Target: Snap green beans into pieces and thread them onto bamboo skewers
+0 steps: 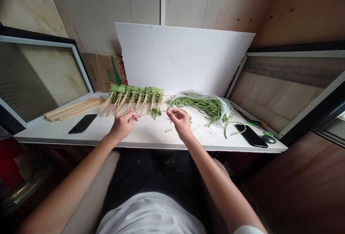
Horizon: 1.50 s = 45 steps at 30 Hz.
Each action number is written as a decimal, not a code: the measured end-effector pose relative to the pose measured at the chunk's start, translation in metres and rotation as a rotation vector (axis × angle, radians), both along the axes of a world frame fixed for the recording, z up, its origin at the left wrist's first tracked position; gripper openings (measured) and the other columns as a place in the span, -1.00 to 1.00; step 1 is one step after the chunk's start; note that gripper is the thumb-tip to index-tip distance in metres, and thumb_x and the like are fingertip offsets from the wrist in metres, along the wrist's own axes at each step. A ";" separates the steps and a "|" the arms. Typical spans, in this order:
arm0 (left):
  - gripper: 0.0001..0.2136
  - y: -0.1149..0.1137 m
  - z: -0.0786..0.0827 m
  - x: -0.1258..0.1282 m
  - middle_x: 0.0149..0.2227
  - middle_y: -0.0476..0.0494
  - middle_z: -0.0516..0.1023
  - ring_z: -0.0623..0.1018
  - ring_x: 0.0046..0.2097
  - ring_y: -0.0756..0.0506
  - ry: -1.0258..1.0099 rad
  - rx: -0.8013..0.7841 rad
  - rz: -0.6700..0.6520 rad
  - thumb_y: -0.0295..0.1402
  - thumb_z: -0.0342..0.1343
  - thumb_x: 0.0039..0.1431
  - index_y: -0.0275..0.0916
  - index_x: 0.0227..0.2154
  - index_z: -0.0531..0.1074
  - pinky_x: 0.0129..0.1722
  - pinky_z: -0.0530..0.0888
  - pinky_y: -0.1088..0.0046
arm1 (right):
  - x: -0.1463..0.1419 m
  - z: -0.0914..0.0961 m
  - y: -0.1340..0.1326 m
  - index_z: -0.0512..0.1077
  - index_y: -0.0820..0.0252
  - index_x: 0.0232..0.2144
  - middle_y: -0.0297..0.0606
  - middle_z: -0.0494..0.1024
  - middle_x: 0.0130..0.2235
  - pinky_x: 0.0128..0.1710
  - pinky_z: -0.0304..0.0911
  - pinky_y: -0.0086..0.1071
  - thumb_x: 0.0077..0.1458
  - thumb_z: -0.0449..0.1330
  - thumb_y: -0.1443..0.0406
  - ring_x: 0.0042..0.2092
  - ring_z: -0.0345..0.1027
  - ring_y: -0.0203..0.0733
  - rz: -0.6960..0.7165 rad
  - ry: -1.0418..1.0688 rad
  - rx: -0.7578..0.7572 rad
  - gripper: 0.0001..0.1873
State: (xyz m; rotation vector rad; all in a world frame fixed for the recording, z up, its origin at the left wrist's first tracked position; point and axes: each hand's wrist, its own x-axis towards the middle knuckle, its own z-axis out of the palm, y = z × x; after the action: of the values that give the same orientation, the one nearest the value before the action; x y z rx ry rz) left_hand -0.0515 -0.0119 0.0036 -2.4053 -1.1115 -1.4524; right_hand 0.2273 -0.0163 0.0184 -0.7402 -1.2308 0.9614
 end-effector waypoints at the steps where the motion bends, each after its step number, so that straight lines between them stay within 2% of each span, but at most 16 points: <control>1: -0.64 -0.001 0.001 0.001 -0.29 -0.11 0.69 0.69 -0.22 -0.09 -0.023 0.028 0.005 -0.76 -0.06 0.09 -0.23 -0.30 0.53 -0.20 0.59 0.45 | -0.002 0.000 0.000 0.64 0.08 -0.40 -0.29 0.51 -0.32 -0.30 0.25 -0.33 -0.09 0.58 0.02 -0.30 0.27 -0.23 0.026 0.035 -0.036 -0.66; 5: -0.68 -0.003 0.003 0.003 -0.30 -0.11 0.68 0.68 -0.22 -0.08 -0.039 0.099 0.020 -0.75 -0.03 0.13 -0.23 -0.32 0.53 -0.18 0.60 0.47 | -0.008 -0.005 0.001 0.61 0.11 -0.44 -0.29 0.49 -0.38 -0.34 0.23 -0.34 -0.18 0.60 -0.01 -0.30 0.29 -0.22 0.068 0.131 -0.189 -0.59; 10: -0.65 -0.003 0.003 0.006 -0.30 -0.12 0.64 0.67 -0.22 -0.07 -0.002 0.191 -0.002 -0.78 -0.09 0.13 -0.24 -0.33 0.49 -0.21 0.64 0.47 | -0.009 -0.006 -0.002 0.61 0.12 -0.43 -0.27 0.53 -0.36 -0.32 0.24 -0.33 -0.19 0.59 -0.01 -0.27 0.33 -0.20 -0.002 0.115 -0.227 -0.58; 15: -0.63 -0.005 0.003 0.003 -0.29 -0.14 0.64 0.68 -0.20 -0.11 0.037 0.222 0.005 -0.79 -0.10 0.10 -0.24 -0.31 0.48 -0.19 0.66 0.38 | -0.011 -0.004 -0.006 0.64 0.09 -0.37 -0.28 0.51 -0.38 -0.34 0.25 -0.34 -0.16 0.56 -0.01 -0.26 0.35 -0.17 0.066 0.140 -0.316 -0.60; 17: -0.63 -0.003 0.002 0.002 -0.29 -0.13 0.64 0.67 -0.22 -0.12 0.041 0.218 0.026 -0.80 -0.10 0.08 -0.24 -0.31 0.48 -0.22 0.64 0.38 | -0.012 -0.006 -0.006 0.64 0.09 -0.38 -0.28 0.54 -0.35 -0.33 0.25 -0.33 -0.15 0.58 0.01 -0.25 0.35 -0.17 0.043 0.141 -0.271 -0.62; 21: -0.62 0.000 0.000 -0.001 -0.34 -0.09 0.62 0.65 -0.30 -0.08 0.059 0.180 0.042 -0.79 -0.10 0.03 -0.23 -0.30 0.48 -0.32 0.57 0.46 | -0.013 -0.011 -0.004 0.66 0.08 -0.34 -0.24 0.62 -0.21 -0.20 0.29 -0.28 -0.09 0.56 0.02 -0.17 0.40 -0.13 -0.025 0.058 -0.086 -0.65; 25: -0.63 0.001 -0.001 0.000 -0.37 -0.08 0.61 0.63 -0.35 -0.06 0.049 0.171 0.022 -0.78 -0.11 0.03 -0.25 -0.31 0.48 -0.34 0.55 0.48 | -0.010 -0.015 0.000 0.67 0.07 -0.32 -0.24 0.63 -0.18 -0.14 0.29 -0.26 -0.03 0.54 0.03 -0.16 0.40 -0.13 0.007 0.001 -0.011 -0.69; 31: -0.62 -0.002 0.002 0.006 -0.31 -0.10 0.63 0.66 -0.28 -0.06 -0.023 0.225 -0.012 -0.81 -0.11 0.03 -0.25 -0.32 0.47 -0.25 0.61 0.48 | -0.012 -0.013 0.000 0.64 0.12 -0.41 -0.24 0.56 -0.30 -0.26 0.25 -0.30 -0.09 0.55 0.02 -0.23 0.35 -0.16 0.038 0.044 -0.182 -0.66; 36: -0.60 -0.003 0.001 0.007 -0.31 -0.12 0.60 0.66 -0.23 -0.09 0.004 0.249 -0.003 -0.83 -0.13 0.02 -0.24 -0.31 0.45 -0.20 0.65 0.42 | -0.018 -0.010 -0.006 0.58 0.14 -0.47 -0.24 0.50 -0.32 -0.30 0.22 -0.35 -0.15 0.55 0.04 -0.19 0.35 -0.15 0.055 0.109 -0.301 -0.64; 40: -0.63 -0.005 0.003 0.007 -0.32 -0.14 0.58 0.62 -0.24 -0.13 0.065 0.324 0.037 -0.81 -0.11 0.09 -0.23 -0.33 0.44 -0.20 0.64 0.33 | -0.021 -0.010 -0.010 0.61 0.11 -0.40 -0.27 0.45 -0.33 -0.28 0.24 -0.35 -0.12 0.54 0.05 -0.19 0.33 -0.16 0.124 0.155 -0.383 -0.66; 45: -0.64 -0.006 0.005 0.008 -0.33 -0.14 0.57 0.60 -0.24 -0.14 0.064 0.353 0.023 -0.80 -0.10 0.11 -0.23 -0.32 0.44 -0.21 0.62 0.31 | -0.022 -0.010 -0.011 0.61 0.09 -0.37 -0.27 0.45 -0.30 -0.24 0.27 -0.32 -0.13 0.54 0.05 -0.19 0.32 -0.17 0.158 0.185 -0.351 -0.65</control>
State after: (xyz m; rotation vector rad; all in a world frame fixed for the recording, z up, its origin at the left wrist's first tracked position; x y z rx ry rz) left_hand -0.0439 -0.0183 0.0089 -2.1694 -0.7878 -1.4153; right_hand 0.2055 -0.0274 0.0082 -0.8135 -0.9802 1.3679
